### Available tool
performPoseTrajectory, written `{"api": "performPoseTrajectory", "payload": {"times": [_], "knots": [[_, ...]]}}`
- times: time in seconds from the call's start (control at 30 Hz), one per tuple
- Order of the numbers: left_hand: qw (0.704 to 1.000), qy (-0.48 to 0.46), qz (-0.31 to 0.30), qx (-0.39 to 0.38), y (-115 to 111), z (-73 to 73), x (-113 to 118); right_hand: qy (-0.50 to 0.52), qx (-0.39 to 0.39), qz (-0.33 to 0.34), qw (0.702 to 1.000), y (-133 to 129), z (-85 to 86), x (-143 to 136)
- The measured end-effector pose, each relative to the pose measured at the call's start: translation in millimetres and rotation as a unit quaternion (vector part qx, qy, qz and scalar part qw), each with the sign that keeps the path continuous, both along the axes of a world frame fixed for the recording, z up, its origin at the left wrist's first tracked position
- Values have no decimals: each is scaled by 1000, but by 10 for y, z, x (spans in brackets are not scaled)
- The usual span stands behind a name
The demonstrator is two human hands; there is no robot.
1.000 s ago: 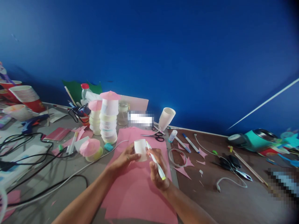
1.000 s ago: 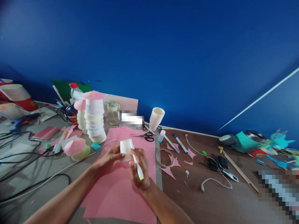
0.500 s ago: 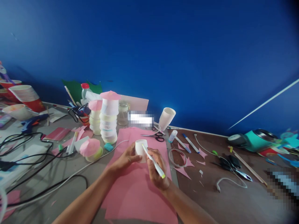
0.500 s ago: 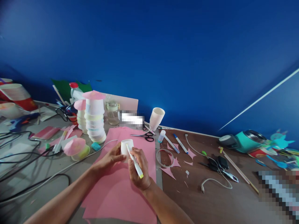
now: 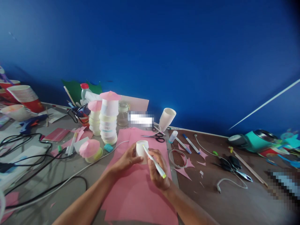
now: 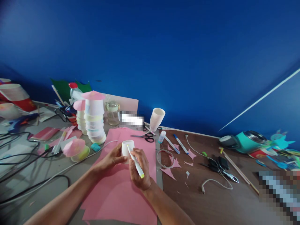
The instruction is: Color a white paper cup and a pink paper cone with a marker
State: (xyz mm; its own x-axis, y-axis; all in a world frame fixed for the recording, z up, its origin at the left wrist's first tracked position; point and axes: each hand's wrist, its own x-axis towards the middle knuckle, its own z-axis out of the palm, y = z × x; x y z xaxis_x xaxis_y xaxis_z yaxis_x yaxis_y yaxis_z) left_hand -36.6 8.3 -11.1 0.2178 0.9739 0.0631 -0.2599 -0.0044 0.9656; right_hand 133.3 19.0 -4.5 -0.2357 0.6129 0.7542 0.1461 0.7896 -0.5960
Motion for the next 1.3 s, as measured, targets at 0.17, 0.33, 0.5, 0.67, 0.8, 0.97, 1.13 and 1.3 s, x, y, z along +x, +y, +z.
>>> {"api": "performPoseTrajectory", "payload": {"times": [0.17,0.33,0.5,0.67,0.8,0.97,1.13,1.3], "knots": [[1000,-3,0,-8,-7,-6,4,-9,5,-4,1000,2,-9,3],[1000,-1,1,-13,2,7,4,-19,15,-9,1000,14,-16,2],[1000,-14,4,-23,-3,10,14,-16,15,-4,1000,20,-27,12],[1000,-16,4,-15,-7,8,15,-4,-34,-1,999,7,-14,50],[1000,-7,-5,-11,-2,-4,2,-5,-38,-1,999,9,-15,54],[1000,-5,-8,-13,-3,0,-4,-4,-31,5,999,27,-36,31],[1000,-12,-5,-19,-11,35,-4,0,-45,-15,999,32,-17,25],[999,-20,-7,-32,-19,42,-13,20,-63,-54,996,53,1,21]]}}
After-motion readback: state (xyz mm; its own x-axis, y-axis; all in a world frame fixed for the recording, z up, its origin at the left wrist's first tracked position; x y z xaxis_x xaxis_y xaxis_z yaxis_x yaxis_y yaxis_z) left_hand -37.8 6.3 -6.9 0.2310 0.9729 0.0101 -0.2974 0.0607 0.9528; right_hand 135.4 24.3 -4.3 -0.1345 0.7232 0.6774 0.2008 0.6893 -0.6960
